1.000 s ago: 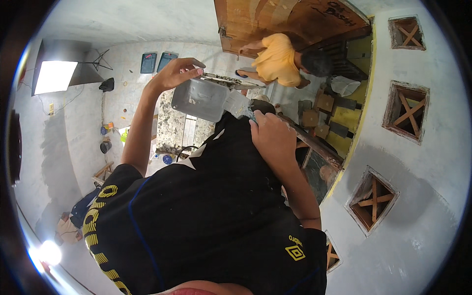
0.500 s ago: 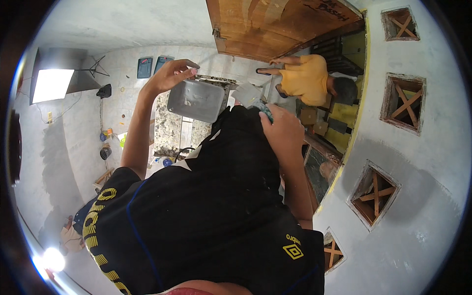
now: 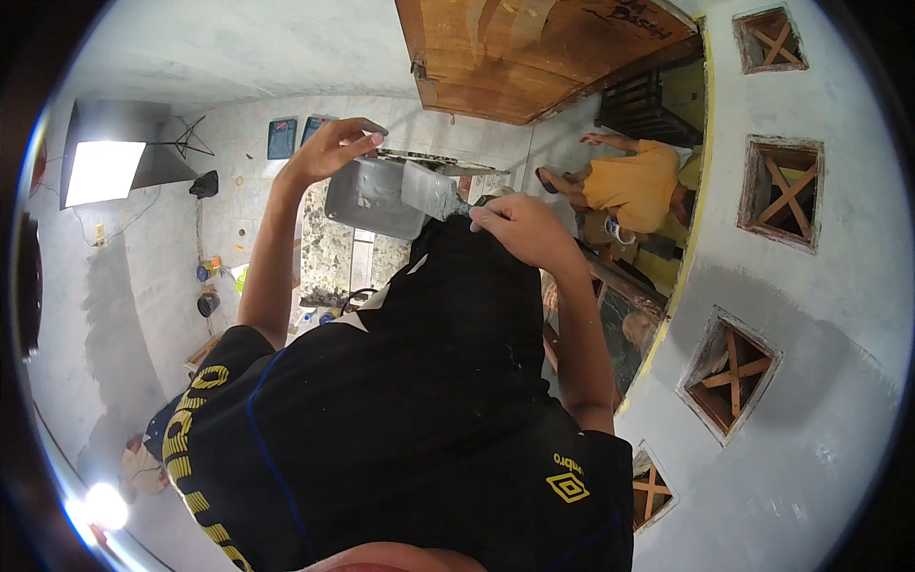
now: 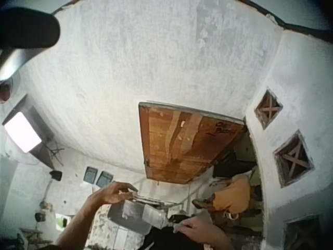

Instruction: Plastering a ceiling using a putty knife and a container of compound.

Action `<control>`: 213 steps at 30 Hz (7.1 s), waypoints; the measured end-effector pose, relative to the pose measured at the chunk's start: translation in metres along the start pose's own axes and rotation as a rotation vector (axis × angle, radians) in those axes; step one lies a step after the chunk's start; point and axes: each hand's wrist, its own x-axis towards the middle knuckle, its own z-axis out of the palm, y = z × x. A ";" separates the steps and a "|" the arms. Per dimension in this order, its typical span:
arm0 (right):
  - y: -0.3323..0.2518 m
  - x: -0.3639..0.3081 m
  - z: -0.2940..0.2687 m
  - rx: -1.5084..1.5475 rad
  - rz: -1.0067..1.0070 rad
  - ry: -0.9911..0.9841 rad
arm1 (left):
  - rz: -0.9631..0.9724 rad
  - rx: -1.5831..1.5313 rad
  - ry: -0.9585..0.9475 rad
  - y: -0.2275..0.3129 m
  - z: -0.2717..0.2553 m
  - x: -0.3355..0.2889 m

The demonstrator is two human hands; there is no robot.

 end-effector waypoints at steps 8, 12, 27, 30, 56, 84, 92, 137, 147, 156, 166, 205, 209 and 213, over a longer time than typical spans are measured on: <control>0.017 0.002 0.010 -0.214 0.013 0.047 | 0.017 -0.024 -0.015 -0.006 -0.002 0.000; 0.008 -0.013 0.011 -0.168 0.042 0.157 | 0.073 -0.046 0.015 -0.006 -0.002 -0.002; 0.067 -0.043 -0.008 0.118 -0.009 0.696 | 0.143 0.085 0.122 0.041 0.000 0.009; 0.075 -0.059 -0.013 0.470 0.007 0.811 | 0.219 0.038 0.139 0.085 0.016 -0.002; 0.164 -0.104 -0.044 1.604 -0.184 1.504 | 0.008 -0.107 -1.038 0.273 0.376 0.182; 0.076 -0.167 -0.131 0.779 -0.493 2.154 | 0.609 -0.478 -0.925 0.452 0.350 0.104; 0.073 -0.176 -0.148 0.432 -0.433 2.252 | 0.807 -0.547 -0.750 0.471 0.340 0.090; 0.183 -0.086 -0.066 1.497 -0.198 1.741 | 0.457 -0.072 -0.621 0.289 0.427 0.174; 0.084 -0.165 -0.121 0.907 -0.336 2.075 | 0.689 -0.520 -0.737 0.432 0.361 0.098; 0.068 -0.182 -0.131 0.588 -0.607 2.167 | 0.884 -0.554 -0.673 0.454 0.352 0.083; 0.171 -0.117 -0.066 1.432 -0.293 1.807 | 0.594 -0.129 -0.569 0.315 0.429 0.144; 0.075 -0.180 -0.123 1.033 -0.537 1.964 | 0.575 -0.466 -0.794 0.442 0.362 0.099; 0.041 -0.200 -0.135 0.572 -0.433 2.093 | 0.708 -0.679 -0.806 0.478 0.331 0.071; 0.039 -0.201 -0.132 0.580 -0.477 2.000 | 0.759 -0.643 -0.749 0.474 0.325 0.070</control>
